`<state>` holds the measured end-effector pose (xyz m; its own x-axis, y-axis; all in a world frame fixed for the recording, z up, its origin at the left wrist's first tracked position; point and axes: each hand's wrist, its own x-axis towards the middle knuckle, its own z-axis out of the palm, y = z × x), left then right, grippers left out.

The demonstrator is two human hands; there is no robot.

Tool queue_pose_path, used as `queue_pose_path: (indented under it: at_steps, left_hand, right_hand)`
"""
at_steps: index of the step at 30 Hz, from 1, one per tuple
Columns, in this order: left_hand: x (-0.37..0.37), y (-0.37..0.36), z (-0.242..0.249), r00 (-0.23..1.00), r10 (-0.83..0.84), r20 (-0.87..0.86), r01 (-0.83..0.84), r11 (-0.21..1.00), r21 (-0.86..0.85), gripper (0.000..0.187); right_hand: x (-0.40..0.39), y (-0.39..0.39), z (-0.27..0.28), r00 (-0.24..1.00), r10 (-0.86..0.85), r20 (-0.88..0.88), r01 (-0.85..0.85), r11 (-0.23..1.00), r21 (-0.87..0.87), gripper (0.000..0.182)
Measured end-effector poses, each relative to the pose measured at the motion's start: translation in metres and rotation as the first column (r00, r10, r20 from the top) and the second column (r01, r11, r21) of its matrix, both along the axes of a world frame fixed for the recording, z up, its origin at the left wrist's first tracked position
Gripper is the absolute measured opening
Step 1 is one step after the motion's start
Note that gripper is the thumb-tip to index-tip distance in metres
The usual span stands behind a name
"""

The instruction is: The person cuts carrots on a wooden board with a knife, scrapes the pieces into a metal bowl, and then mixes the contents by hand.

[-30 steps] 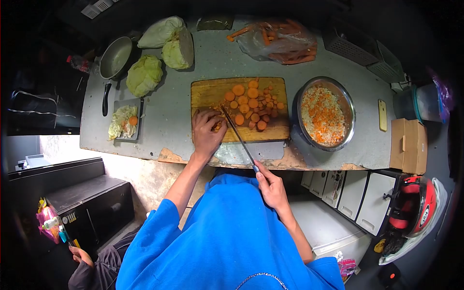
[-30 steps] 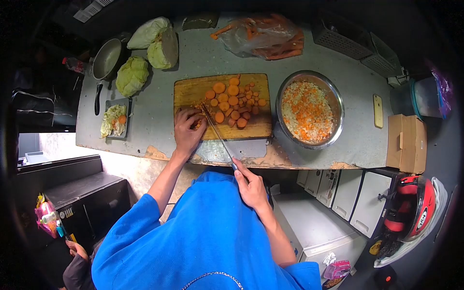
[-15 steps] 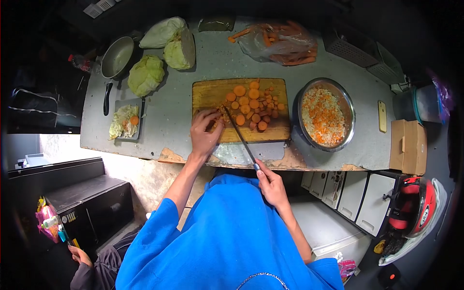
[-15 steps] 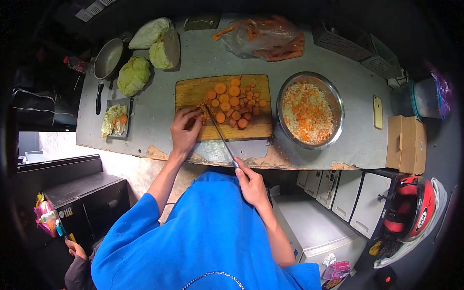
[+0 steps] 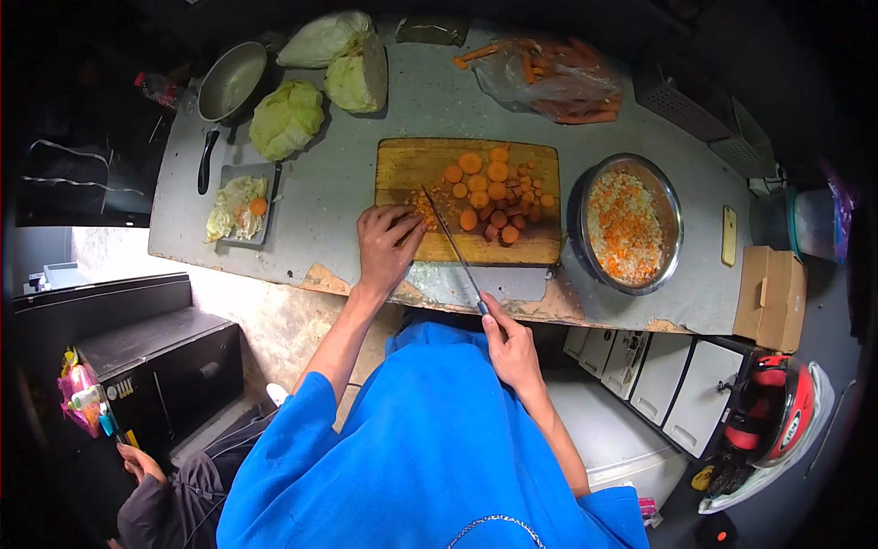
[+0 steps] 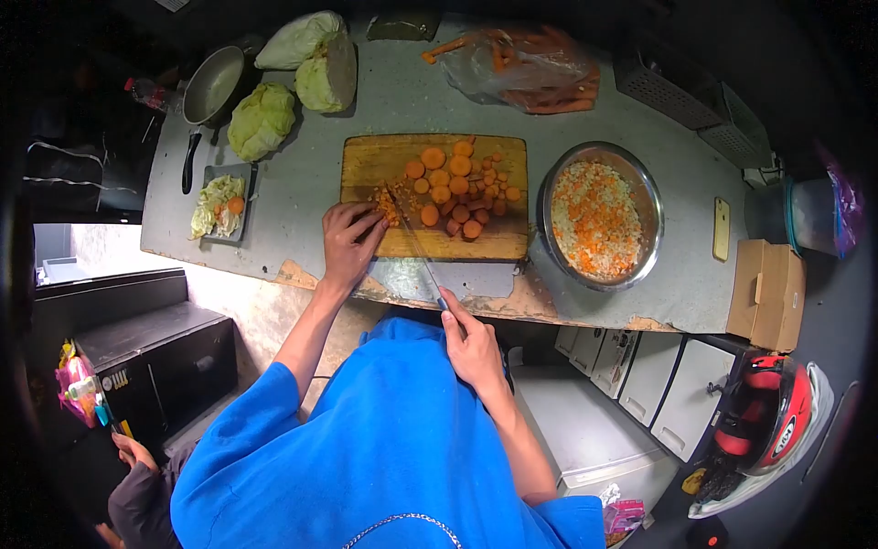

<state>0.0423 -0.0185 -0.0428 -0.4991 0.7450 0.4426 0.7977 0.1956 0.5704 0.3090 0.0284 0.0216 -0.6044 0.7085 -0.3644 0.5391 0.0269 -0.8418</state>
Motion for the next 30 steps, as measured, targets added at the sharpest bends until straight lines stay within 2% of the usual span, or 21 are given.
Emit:
queue_pose_path:
  at_steps: [2, 4, 5, 7, 9, 11, 12, 14, 17, 20, 24, 26, 27, 28, 29, 30]
  left_hand:
    - [0.001, 0.002, -0.001, 1.000, 0.014, -0.009, -0.014, 1.000, -0.002, 0.017]
    - [0.002, 0.003, 0.000, 0.999, 0.024, -0.024, -0.024, 1.000, -0.001, 0.017]
    - [0.001, 0.002, 0.000, 1.000, 0.022, -0.019, -0.022, 1.000, -0.005, 0.018]
    - [0.000, 0.002, 0.002, 1.000, 0.015, -0.017, -0.015, 1.000, -0.010, 0.018]
    - [0.000, 0.001, 0.003, 1.000, 0.004, 0.012, -0.004, 1.000, -0.011, 0.019]
    - [0.001, -0.001, 0.004, 1.000, -0.017, -0.011, 0.017, 1.000, -0.012, 0.020]
    - [0.001, 0.000, 0.004, 0.999, -0.036, -0.036, 0.035, 0.999, -0.011, 0.020]
    - [0.002, 0.001, 0.002, 0.999, -0.023, -0.032, 0.023, 1.000, -0.016, 0.019]
    - [0.002, 0.002, 0.001, 0.999, -0.001, -0.034, 0.000, 1.000, -0.029, 0.019]
    - [0.004, 0.003, 0.002, 0.999, 0.010, -0.034, -0.011, 1.000, -0.027, 0.018]
    - [0.003, 0.004, 0.000, 0.999, 0.020, -0.050, -0.021, 1.000, -0.013, 0.017]
    - [0.004, 0.005, -0.001, 0.998, 0.028, -0.055, -0.029, 0.999, -0.017, 0.016]
    - [0.004, 0.005, -0.001, 0.997, 0.035, -0.065, -0.036, 0.999, -0.016, 0.015]
    - [0.003, 0.005, -0.001, 0.997, 0.036, -0.064, -0.037, 0.999, -0.019, 0.015]
    - [0.003, 0.005, 0.000, 0.998, 0.034, -0.062, -0.035, 0.999, -0.015, 0.015]
    - [0.004, 0.006, 0.001, 0.998, 0.033, -0.060, -0.034, 0.999, -0.009, 0.014]
  right_hand:
    - [-0.006, 0.005, 0.009, 1.000, 0.004, 0.027, -0.006, 0.998, 0.060, 0.042]
    - [-0.013, 0.012, 0.027, 0.977, 0.049, 0.206, -0.020, 0.990, -0.141, 0.041]
    - [-0.009, 0.012, 0.018, 0.978, 0.050, 0.202, -0.022, 0.991, -0.136, 0.041]
    - [0.004, 0.011, -0.010, 0.999, 0.004, -0.045, -0.009, 0.992, -0.126, 0.042]
    - [0.009, 0.008, -0.022, 0.998, -0.035, -0.054, 0.025, 0.984, -0.177, 0.042]
    - [0.012, 0.006, -0.027, 0.984, -0.025, -0.176, 0.002, 0.992, -0.130, 0.046]
    - [0.010, 0.007, -0.020, 0.984, -0.025, -0.174, 0.002, 0.992, -0.129, 0.046]
    - [0.001, 0.007, -0.003, 0.997, -0.041, -0.062, 0.026, 0.975, -0.220, 0.041]
    - [-0.003, 0.006, -0.008, 0.996, -0.042, -0.085, 0.027, 0.986, -0.167, 0.041]
    - [-0.005, 0.009, -0.005, 1.000, -0.025, 0.000, 0.025, 0.973, -0.231, 0.041]
    - [-0.009, 0.011, -0.003, 0.999, -0.019, -0.032, 0.012, 0.980, -0.199, 0.041]
    - [-0.013, 0.011, 0.004, 1.000, 0.026, -0.013, -0.027, 0.997, -0.071, 0.042]
    - [-0.012, 0.012, -0.009, 1.000, 0.026, -0.012, -0.027, 0.997, -0.074, 0.042]
    - [-0.011, 0.013, -0.029, 0.988, 0.075, -0.135, -0.054, 0.987, 0.150, 0.043]
    - [-0.006, 0.014, -0.045, 0.959, 0.148, -0.240, -0.051, 0.928, 0.369, 0.044]
    - [-0.004, 0.016, -0.041, 0.959, 0.149, -0.240, -0.052, 0.928, 0.368, 0.044]
